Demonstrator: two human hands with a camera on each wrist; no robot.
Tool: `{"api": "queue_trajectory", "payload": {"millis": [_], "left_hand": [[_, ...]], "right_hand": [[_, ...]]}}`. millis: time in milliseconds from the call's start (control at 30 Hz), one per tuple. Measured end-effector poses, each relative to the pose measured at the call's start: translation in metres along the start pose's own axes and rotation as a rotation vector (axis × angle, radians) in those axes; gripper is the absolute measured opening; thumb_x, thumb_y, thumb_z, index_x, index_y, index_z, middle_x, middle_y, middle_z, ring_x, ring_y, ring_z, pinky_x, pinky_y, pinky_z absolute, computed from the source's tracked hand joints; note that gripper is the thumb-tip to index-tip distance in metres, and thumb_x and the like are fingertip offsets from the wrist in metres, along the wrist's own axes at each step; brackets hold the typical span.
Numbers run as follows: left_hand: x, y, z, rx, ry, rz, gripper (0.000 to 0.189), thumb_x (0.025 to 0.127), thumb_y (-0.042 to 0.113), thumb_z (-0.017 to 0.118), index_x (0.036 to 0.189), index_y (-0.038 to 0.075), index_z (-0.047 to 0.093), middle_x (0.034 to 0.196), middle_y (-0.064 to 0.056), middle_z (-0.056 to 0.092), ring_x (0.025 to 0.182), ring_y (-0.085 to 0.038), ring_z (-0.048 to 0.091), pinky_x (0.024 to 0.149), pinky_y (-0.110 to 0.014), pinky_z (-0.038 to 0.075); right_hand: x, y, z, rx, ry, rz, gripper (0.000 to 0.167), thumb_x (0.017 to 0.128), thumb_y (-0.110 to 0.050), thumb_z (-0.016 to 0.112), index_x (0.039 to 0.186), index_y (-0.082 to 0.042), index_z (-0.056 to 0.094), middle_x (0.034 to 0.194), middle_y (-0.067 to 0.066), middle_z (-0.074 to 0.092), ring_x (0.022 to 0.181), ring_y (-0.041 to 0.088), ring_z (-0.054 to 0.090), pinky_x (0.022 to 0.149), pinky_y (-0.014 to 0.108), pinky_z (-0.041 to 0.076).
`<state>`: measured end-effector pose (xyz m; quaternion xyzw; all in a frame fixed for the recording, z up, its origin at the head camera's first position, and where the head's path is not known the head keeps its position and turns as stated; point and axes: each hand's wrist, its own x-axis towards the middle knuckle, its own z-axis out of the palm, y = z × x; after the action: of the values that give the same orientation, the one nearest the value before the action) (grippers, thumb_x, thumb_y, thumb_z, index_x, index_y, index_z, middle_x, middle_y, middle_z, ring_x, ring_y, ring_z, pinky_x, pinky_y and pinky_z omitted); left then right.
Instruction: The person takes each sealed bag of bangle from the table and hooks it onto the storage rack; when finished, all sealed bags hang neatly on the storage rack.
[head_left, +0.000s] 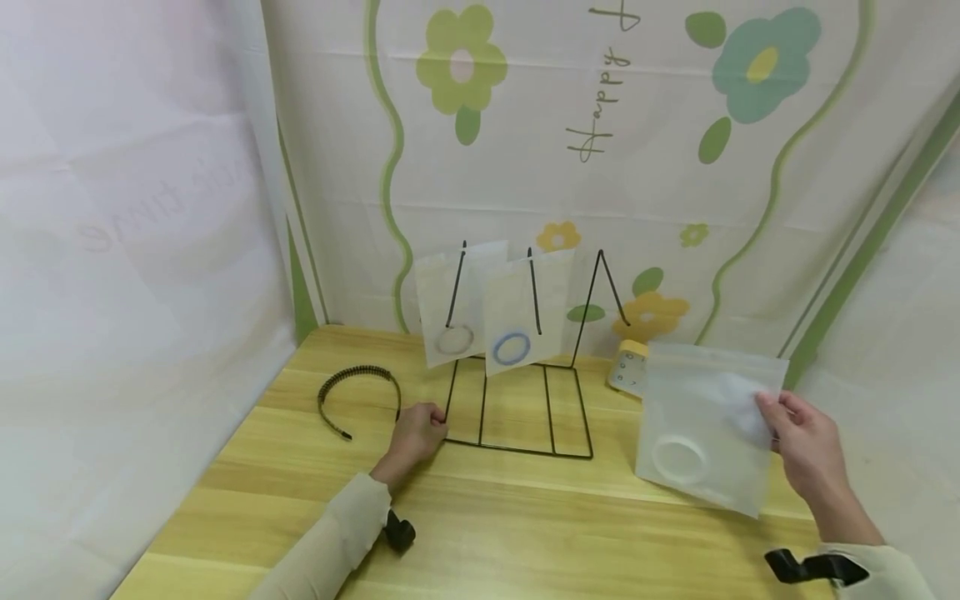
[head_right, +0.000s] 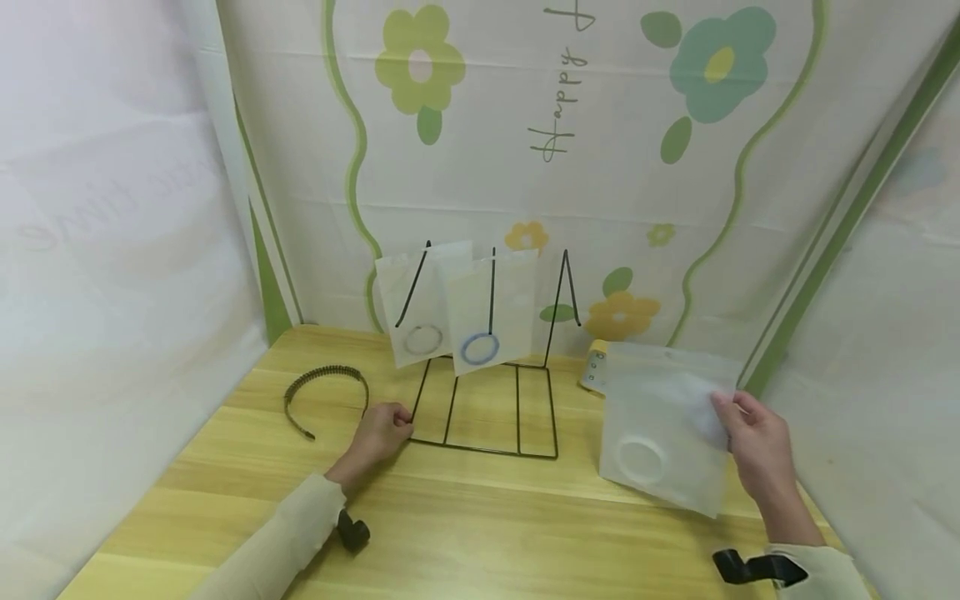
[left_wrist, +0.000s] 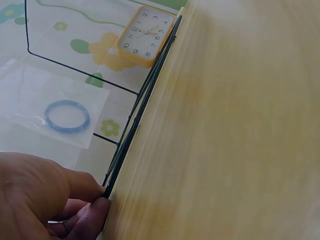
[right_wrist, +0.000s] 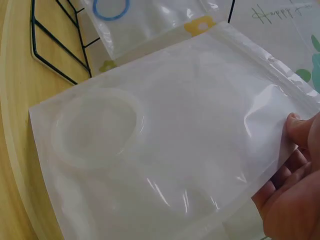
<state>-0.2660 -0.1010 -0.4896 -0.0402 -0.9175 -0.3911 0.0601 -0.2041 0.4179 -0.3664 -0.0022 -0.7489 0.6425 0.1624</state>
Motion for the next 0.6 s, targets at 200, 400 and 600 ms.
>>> {"api": "queue_trajectory", "payload": {"millis": [200,400,600], "left_hand": [[0.001,-0.001,0.002,0.009,0.009,-0.003,0.011,0.083,0.007,0.069,0.094,0.004,0.072,0.081,-0.001,0.069,0.073,-0.013,0.062,0.067,-0.032,0.054],[0.001,-0.001,0.002,0.003,-0.004,-0.016,0.012,0.085,0.009,0.069,0.096,0.004,0.072,0.083,-0.002,0.069,0.073,-0.013,0.062,0.067,-0.032,0.054],[0.002,-0.001,0.001,-0.003,0.004,-0.002,0.012,0.084,0.007,0.07,0.095,0.003,0.072,0.082,-0.002,0.068,0.071,-0.013,0.061,0.065,-0.03,0.053]], "right_hand": [[-0.002,-0.008,0.02,0.024,-0.078,-0.108,0.016,0.097,-0.013,0.06,0.084,-0.004,0.061,0.063,-0.006,0.057,0.059,0.005,0.053,0.048,0.023,0.046],[-0.005,-0.017,0.041,-0.07,-0.127,-0.168,0.021,0.099,-0.014,0.057,0.083,-0.001,0.057,0.056,-0.002,0.039,0.054,0.012,0.043,0.046,0.029,0.038],[-0.009,-0.033,0.061,-0.049,-0.174,-0.2,0.019,0.1,-0.015,0.055,0.089,-0.001,0.062,0.06,-0.002,0.046,0.057,0.01,0.047,0.047,0.026,0.043]]}}
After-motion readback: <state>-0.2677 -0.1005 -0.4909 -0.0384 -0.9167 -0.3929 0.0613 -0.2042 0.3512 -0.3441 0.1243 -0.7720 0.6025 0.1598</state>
